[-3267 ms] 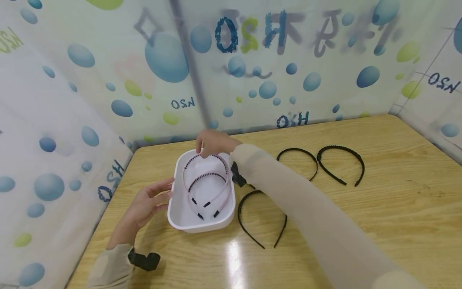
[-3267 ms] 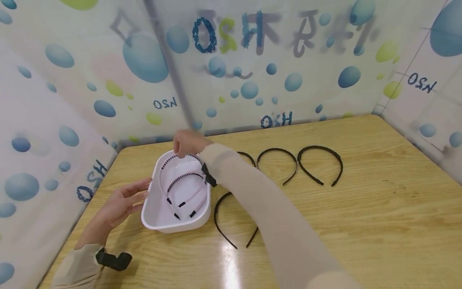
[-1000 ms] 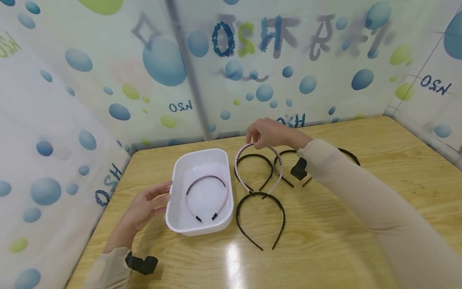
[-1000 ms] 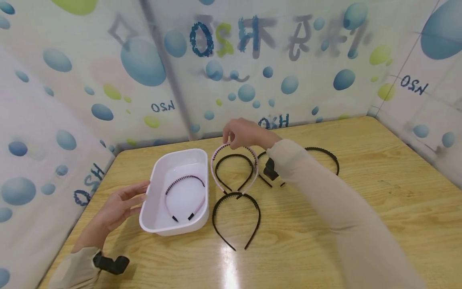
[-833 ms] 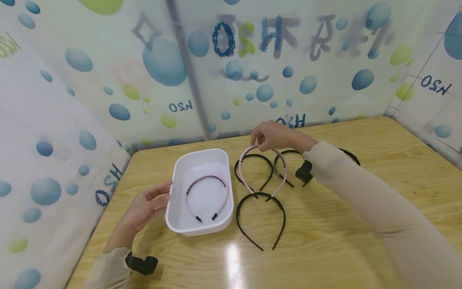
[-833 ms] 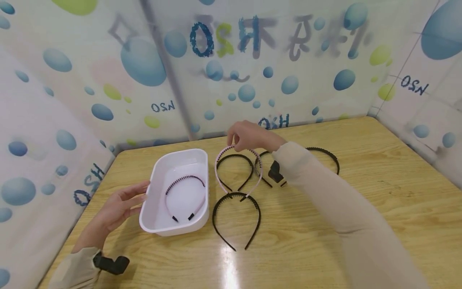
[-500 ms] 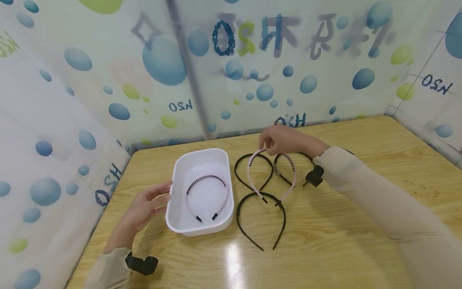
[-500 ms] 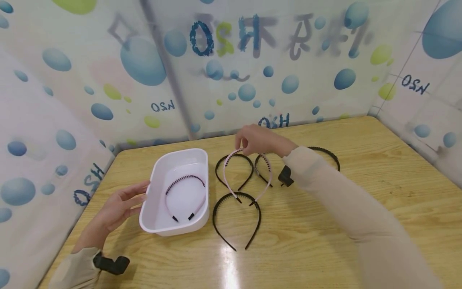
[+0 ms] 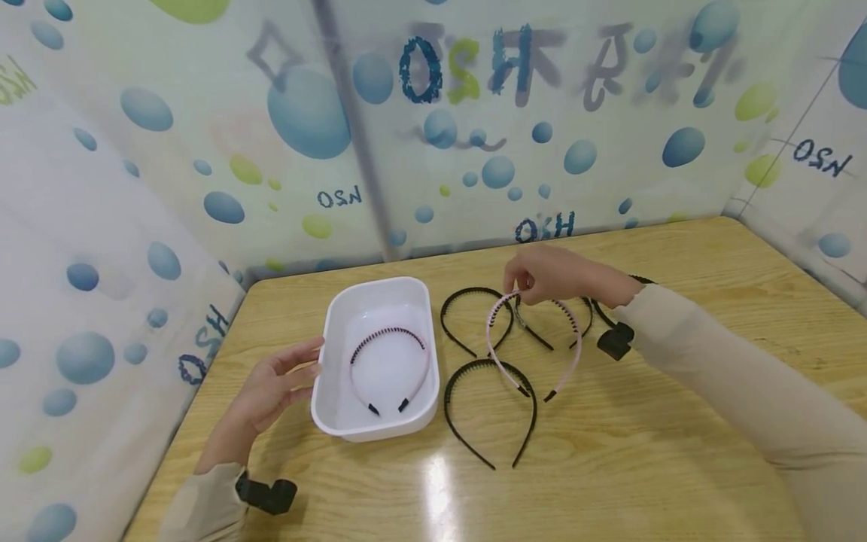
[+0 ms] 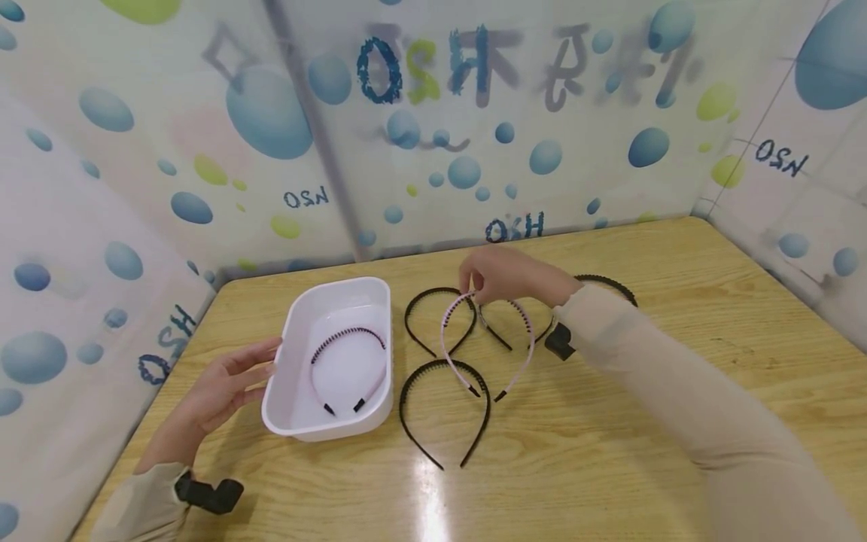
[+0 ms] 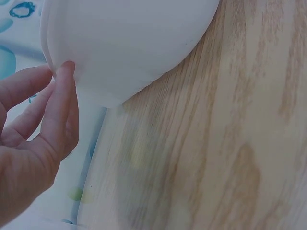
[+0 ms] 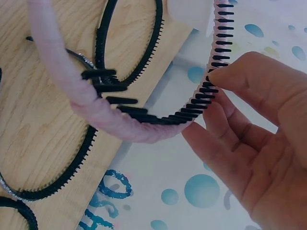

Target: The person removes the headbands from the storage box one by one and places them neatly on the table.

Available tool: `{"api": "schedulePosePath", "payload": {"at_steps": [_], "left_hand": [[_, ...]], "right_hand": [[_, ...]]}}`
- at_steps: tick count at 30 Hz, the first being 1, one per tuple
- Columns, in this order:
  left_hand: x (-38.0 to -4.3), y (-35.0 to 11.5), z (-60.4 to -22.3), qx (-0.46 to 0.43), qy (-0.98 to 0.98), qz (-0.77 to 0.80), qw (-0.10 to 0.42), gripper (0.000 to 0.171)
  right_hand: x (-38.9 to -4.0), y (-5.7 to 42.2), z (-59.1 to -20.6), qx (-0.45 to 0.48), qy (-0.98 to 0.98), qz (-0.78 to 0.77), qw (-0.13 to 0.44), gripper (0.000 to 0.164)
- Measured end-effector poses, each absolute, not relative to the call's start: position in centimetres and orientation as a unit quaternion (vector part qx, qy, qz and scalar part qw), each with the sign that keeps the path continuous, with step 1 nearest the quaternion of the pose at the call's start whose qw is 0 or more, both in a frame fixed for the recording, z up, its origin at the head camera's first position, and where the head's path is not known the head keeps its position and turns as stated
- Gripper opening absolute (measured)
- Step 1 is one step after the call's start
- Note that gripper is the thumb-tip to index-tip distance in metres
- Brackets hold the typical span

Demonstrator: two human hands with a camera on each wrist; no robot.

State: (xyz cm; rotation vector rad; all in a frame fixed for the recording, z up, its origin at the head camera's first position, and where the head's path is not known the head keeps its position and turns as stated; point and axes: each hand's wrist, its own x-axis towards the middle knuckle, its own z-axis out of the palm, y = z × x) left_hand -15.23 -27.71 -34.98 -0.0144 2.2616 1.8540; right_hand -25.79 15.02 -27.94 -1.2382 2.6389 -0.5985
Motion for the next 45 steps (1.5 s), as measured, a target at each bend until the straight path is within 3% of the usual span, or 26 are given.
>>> {"api": "schedulePosePath", "payload": {"at_steps": [45], "left_hand": [[-15.3, -27.7, -35.0, 0.004, 0.764, 0.635, 0.112, 0.057]], "right_hand": [[-21.8, 19.0, -31.8, -0.415, 0.874, -0.209, 0.142, 0.021]]}}
